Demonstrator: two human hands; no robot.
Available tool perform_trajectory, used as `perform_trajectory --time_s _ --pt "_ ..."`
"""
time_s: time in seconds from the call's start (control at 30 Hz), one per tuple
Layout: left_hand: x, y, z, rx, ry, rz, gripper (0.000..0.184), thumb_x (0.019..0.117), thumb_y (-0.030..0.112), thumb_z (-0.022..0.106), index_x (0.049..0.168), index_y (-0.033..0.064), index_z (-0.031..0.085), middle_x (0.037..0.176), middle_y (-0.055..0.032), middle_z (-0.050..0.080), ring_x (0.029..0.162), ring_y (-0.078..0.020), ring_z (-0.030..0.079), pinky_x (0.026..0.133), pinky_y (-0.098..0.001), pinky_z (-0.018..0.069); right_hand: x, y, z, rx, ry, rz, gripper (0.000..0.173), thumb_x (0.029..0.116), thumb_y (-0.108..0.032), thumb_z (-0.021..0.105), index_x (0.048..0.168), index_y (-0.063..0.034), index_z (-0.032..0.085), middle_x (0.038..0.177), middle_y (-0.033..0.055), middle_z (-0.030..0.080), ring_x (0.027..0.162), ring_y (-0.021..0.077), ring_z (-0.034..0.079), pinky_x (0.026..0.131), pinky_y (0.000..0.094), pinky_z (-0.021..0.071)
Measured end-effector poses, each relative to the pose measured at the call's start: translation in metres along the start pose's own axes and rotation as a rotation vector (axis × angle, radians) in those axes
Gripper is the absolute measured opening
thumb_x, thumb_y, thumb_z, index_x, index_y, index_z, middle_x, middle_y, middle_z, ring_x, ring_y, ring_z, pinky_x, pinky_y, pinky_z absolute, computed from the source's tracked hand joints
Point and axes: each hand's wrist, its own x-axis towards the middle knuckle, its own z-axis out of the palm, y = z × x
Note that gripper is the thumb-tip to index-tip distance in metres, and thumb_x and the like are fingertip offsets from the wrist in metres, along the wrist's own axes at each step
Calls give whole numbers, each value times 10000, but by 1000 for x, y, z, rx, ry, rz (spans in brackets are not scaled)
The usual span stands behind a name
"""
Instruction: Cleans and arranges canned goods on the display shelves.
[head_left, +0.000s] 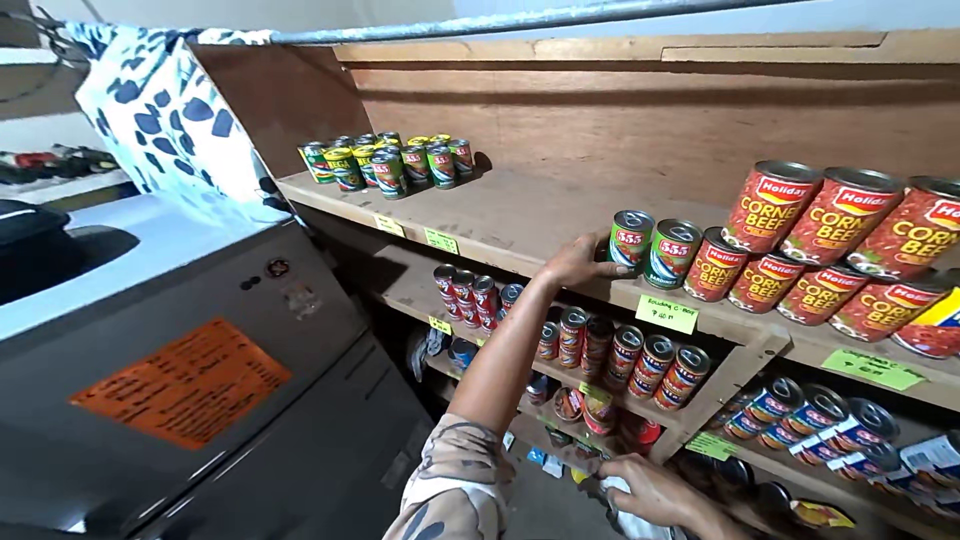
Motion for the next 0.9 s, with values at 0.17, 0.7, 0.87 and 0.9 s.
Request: perform_trajectory --time_s 0.17,0.7,0.87,0.9 --pt "0 -5 3 22 28 22 510 889 127 791 1345 13 592 1174 -114 716 1066 -161 696 994 -381 560 4 4 3 25 32 -32 329 1009 -175 570 1267 -1 678 1246 234 681 1210 369 633 1078 547 452" --pt "-1 -9 5 58 69 -30 598 866 219 824 1387 65 575 1199 -95 713 1094 -170 691 1014 -429 549 -37 -62 -132 46 1023 58 816 936 -225 598 1631 -57 206 1050 189 730 877 303 714 812 516 569" --pt "0 -9 5 75 64 -31 558 881 228 809 1365 60 586 1176 -90 721 1081 -170 696 1007 -434 550 -33 -63 -138 86 1021 77 816 929 -231 592 1635 -80 210 1087 196 721 914 307 708 841 514 560" --pt "0 -9 5 69 61 -33 551 885 224 805 1363 59 586 1178 -89 721 1084 -167 695 1010 -428 550 -33 -63 -138 86 1025 79 815 929 -230 594 1635 -82 213 1078 193 724 906 305 708 837 511 560"
